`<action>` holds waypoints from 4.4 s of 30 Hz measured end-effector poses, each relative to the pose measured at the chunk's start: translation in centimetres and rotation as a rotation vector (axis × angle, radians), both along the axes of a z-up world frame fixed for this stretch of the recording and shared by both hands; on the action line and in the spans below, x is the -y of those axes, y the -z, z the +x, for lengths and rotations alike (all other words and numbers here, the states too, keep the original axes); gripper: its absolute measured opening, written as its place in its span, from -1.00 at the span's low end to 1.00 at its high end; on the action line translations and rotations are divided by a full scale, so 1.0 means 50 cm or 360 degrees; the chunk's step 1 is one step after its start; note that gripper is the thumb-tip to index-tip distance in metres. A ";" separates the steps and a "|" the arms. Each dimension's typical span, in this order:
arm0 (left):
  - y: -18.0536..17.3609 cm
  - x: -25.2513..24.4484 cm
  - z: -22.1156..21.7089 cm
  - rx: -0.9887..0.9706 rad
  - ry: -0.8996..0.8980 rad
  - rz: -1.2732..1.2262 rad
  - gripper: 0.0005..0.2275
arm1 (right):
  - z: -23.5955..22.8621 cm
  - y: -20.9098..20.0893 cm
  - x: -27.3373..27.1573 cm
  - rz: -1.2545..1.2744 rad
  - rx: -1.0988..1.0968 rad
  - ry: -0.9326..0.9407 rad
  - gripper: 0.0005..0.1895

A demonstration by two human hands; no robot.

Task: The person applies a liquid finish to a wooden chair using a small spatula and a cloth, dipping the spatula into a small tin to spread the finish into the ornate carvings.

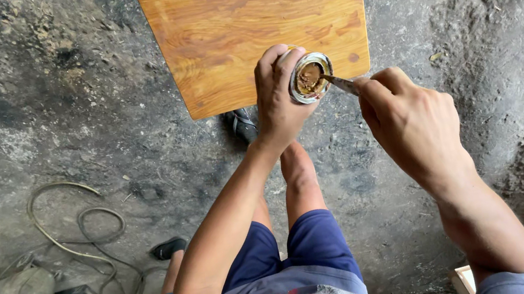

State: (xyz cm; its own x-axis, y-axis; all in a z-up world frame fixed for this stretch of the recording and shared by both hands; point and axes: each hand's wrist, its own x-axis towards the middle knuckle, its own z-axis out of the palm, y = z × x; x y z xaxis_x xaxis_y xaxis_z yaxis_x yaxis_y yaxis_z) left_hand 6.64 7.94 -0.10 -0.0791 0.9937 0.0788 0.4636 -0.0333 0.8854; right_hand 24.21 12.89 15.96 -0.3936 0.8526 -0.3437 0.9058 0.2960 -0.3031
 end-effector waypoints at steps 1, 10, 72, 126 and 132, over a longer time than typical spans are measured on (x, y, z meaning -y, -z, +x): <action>-0.006 0.002 0.000 -0.0004 -0.0005 -0.0005 -0.20 | -0.002 0.004 -0.002 -0.0005 -0.0004 -0.0005 -0.84; -0.014 0.015 -0.005 0.0036 -0.0120 -0.0079 -0.25 | -0.004 0.013 -0.005 -0.0107 -0.0459 0.0004 -0.76; -0.008 0.089 -0.593 0.0085 -0.0141 -0.0492 -0.21 | -0.580 0.599 -0.194 0.0656 -0.0688 0.0706 -0.53; -0.174 0.309 -0.646 0.0537 -0.0025 -0.0621 -0.24 | -0.568 0.416 0.247 -0.0453 -0.1912 0.1939 -0.63; -0.173 0.220 -0.816 0.0540 0.0096 -0.0545 -0.26 | -0.749 0.518 0.058 -0.0334 -0.2225 0.2154 -0.58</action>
